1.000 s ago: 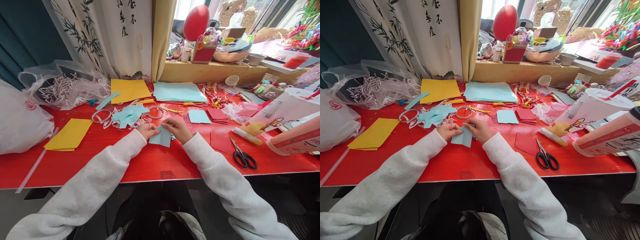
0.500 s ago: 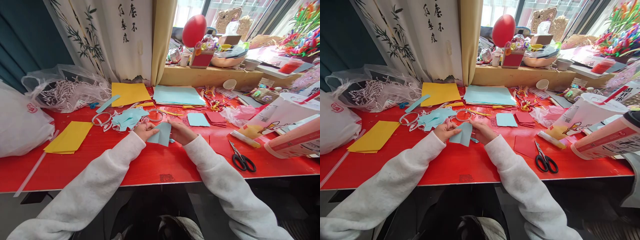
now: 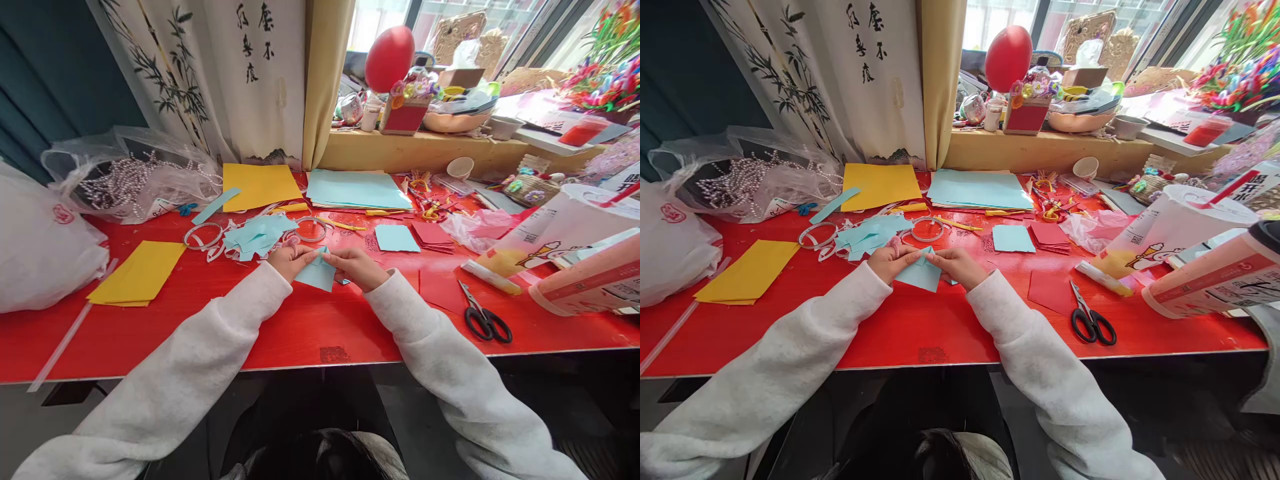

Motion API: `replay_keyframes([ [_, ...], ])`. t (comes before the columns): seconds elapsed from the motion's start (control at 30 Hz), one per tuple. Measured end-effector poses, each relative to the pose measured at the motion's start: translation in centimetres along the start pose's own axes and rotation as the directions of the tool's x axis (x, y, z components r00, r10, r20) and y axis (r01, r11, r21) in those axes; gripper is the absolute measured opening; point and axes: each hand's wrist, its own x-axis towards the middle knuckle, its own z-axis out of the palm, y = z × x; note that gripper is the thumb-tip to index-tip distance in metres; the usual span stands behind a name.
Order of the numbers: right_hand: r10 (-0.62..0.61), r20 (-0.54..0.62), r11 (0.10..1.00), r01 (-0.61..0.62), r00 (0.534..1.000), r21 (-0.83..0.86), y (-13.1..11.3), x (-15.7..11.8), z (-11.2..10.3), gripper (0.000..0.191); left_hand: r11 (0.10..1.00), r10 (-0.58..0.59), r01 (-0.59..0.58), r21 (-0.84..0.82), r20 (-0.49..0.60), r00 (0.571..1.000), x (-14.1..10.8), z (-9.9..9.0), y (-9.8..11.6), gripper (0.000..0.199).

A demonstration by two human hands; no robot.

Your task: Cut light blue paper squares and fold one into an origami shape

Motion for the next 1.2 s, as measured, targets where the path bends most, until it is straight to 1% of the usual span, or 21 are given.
replay_keyframes([
  [0.07, 0.011, 0.005, 0.999, -0.012, 1.000, 0.052, -0.2, -0.1, 0.3, 0.039, 1.000, -0.021, 0.021, 0.005, -0.005, 1.000, 0.0, 0.0, -0.2, 0.036],
  [0.13, 0.029, 0.018, 0.989, -0.032, 0.999, 0.147, -0.6, -0.3, 0.5, 0.037, 0.999, -0.046, 0.046, 0.007, -0.021, 0.999, 0.1, -0.1, -0.4, 0.038],
  [0.23, 0.059, 0.064, 0.960, -0.074, 0.996, 0.271, -1.2, -0.7, 0.7, 0.029, 0.998, -0.046, 0.049, 0.047, -0.061, 0.997, 0.1, -0.1, -0.5, 0.038],
  [0.3, 0.074, 0.091, 0.951, -0.098, 0.993, 0.294, -1.4, -0.8, 0.7, 0.023, 0.997, -0.036, 0.041, 0.069, -0.074, 0.997, 0.0, -0.2, -0.6, 0.038],
  [0.4, 0.111, 0.108, 0.960, -0.134, 0.988, 0.245, -1.4, -0.8, 0.5, 0.018, 0.997, -0.023, 0.028, 0.076, -0.072, 0.997, 0.0, -0.1, -0.6, 0.037],
  [0.5, 0.166, 0.071, 0.975, -0.174, 0.984, 0.140, -1.1, -0.6, 0.3, 0.018, 0.997, -0.013, 0.017, 0.072, -0.061, 0.998, 0.0, 0.0, -0.7, 0.035],
  [0.6, 0.184, 0.056, 0.980, -0.188, 0.981, 0.066, -0.8, -0.5, 0.2, 0.021, 0.997, -0.009, 0.014, 0.079, -0.070, 0.998, 0.1, 0.1, -0.8, 0.033],
  [0.67, 0.184, 0.066, 0.981, -0.188, 0.981, 0.052, -0.8, -0.4, 0.1, 0.023, 0.996, -0.006, 0.013, 0.090, -0.076, 0.997, 0.2, 0.1, -0.9, 0.032],
  [0.83, 0.189, 0.078, 0.981, -0.192, 0.979, 0.036, -0.8, -0.3, 0.1, 0.024, 0.997, -0.017, 0.020, 0.078, -0.041, 0.999, 0.2, 0.1, -0.9, 0.031],
  [0.97, 0.183, 0.067, 0.983, -0.184, 0.981, 0.010, -0.7, -0.3, 0.0, 0.024, 0.997, -0.031, 0.034, 0.074, -0.036, 0.999, 0.2, 0.1, -0.7, 0.033],
  [1.2, 0.187, 0.048, 0.982, -0.186, 0.981, -0.019, -0.6, -0.3, 0.0, 0.024, 0.991, -0.011, 0.016, 0.133, -0.038, 0.999, 0.1, 0.0, -0.3, 0.033],
])
